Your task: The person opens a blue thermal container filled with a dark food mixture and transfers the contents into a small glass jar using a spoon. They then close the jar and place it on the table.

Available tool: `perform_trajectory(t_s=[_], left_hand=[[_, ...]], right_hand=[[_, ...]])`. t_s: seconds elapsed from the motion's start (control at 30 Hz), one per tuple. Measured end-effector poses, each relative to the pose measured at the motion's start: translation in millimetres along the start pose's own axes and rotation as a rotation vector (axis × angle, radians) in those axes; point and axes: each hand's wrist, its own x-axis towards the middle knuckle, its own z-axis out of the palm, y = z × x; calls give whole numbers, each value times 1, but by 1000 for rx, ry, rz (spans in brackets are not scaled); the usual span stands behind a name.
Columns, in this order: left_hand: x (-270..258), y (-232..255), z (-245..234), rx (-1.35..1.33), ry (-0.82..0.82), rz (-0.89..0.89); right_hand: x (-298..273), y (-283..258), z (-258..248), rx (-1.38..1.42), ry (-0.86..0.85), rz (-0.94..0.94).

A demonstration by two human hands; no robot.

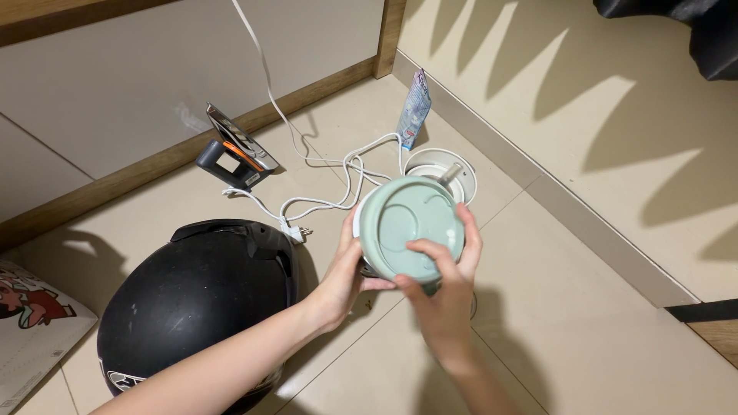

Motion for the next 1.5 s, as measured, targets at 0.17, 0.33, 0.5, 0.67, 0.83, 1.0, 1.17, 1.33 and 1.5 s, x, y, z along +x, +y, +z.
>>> perform_trajectory(t_s=[0.17,0.33,0.5,0.67,0.83,1.0,1.17,1.33,1.5], left_hand=[[2,1,-2,-38,-83,58],[8,2,-5,159,-46,-73],[28,-12,7,371,27,-101],[73,-73,79,305,84,123],[124,-149,128,333,111,-21],[194,-224,134,419,140,16],[250,-262,106,389,67,-100],[242,-272,100,362,99,-35],[163,-250,109,307,197,272]], right_hand=[[8,-6,2,121,44,163],[13,-4,5,172,93,473],[15,19,-9,315,194,696],[13,79,-60,549,416,921],[-15,177,-107,610,390,890],[-43,298,-99,554,460,919],[-61,361,-71,469,384,775],[-59,345,-65,325,354,823],[-88,268,-72,-306,432,548]])
